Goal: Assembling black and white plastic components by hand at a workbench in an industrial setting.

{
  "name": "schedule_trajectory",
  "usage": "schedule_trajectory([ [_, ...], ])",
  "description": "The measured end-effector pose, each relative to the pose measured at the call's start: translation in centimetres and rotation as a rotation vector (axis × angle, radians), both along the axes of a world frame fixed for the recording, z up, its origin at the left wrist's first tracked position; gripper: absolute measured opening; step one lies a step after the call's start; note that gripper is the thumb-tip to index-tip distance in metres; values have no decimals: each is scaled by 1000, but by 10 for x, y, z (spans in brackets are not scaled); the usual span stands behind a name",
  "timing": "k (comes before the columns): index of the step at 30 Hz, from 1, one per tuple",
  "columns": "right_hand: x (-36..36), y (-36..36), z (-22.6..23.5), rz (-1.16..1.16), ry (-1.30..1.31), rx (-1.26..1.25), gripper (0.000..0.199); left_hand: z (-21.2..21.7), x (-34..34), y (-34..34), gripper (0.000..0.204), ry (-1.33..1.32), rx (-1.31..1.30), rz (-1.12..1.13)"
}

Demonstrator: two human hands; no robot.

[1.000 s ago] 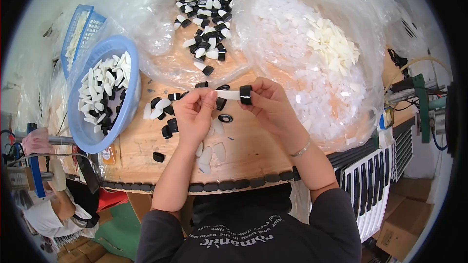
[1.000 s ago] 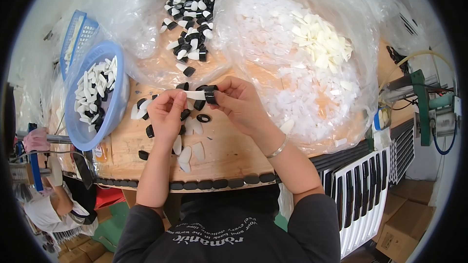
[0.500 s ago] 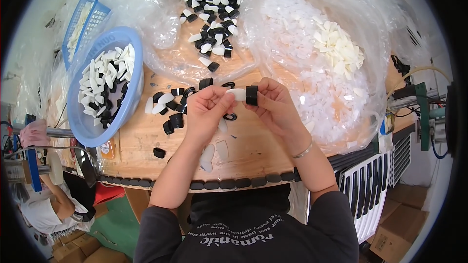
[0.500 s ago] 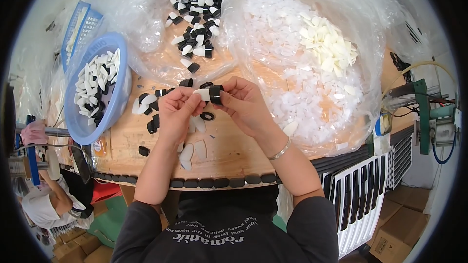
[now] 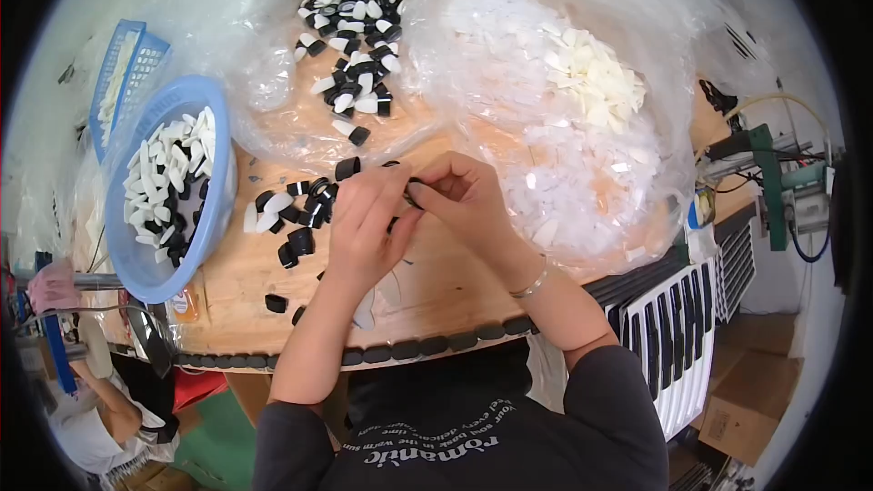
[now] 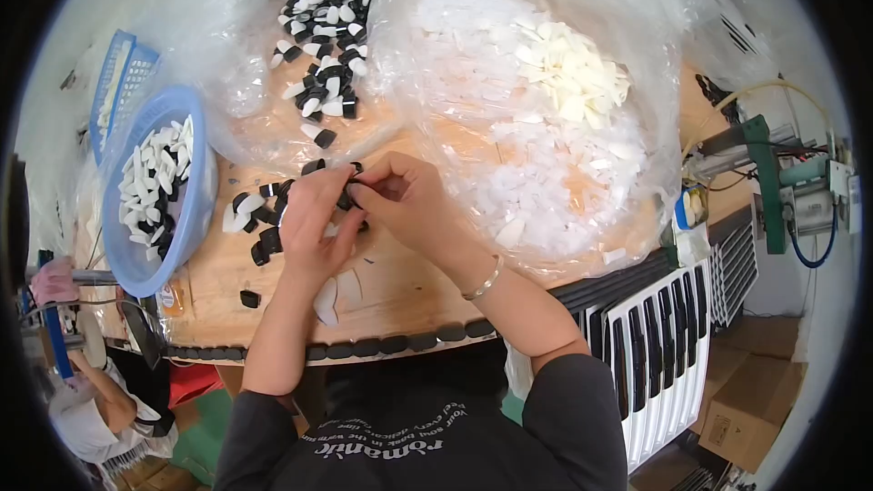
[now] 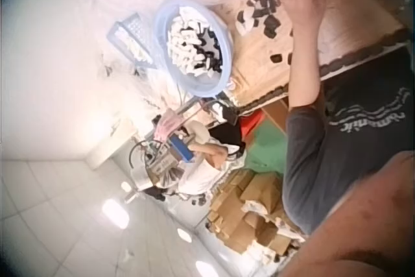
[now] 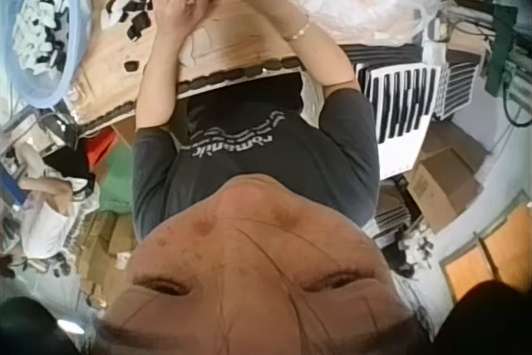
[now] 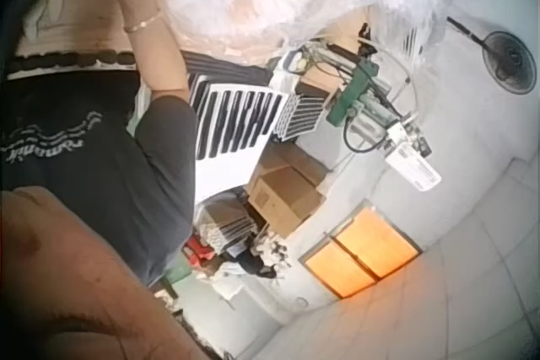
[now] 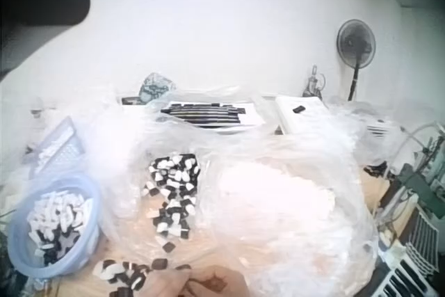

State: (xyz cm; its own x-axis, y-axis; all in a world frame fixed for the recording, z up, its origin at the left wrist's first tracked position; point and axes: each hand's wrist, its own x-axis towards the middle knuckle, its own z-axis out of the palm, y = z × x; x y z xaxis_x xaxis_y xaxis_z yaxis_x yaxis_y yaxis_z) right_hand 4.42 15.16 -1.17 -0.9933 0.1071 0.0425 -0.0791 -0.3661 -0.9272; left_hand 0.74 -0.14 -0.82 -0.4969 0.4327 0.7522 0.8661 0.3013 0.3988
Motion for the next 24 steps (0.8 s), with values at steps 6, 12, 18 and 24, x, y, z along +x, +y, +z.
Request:
schedule_trajectory([
  [6, 3, 3, 1, 39, 33, 74, 8, -1, 2, 3, 50, -44, 62, -42],
  [12, 2, 4, 2, 77, -9, 132, 9, -4, 3, 5, 48, -102, 105, -34],
  [18, 1, 6, 7, 109, -25, 81, 10, -3, 4, 6, 47, -182, 142, -10],
  [24, -12, 55, 25, -274, 44, 218, 12, -3, 2, 1, 45, -281, 179, -10],
])
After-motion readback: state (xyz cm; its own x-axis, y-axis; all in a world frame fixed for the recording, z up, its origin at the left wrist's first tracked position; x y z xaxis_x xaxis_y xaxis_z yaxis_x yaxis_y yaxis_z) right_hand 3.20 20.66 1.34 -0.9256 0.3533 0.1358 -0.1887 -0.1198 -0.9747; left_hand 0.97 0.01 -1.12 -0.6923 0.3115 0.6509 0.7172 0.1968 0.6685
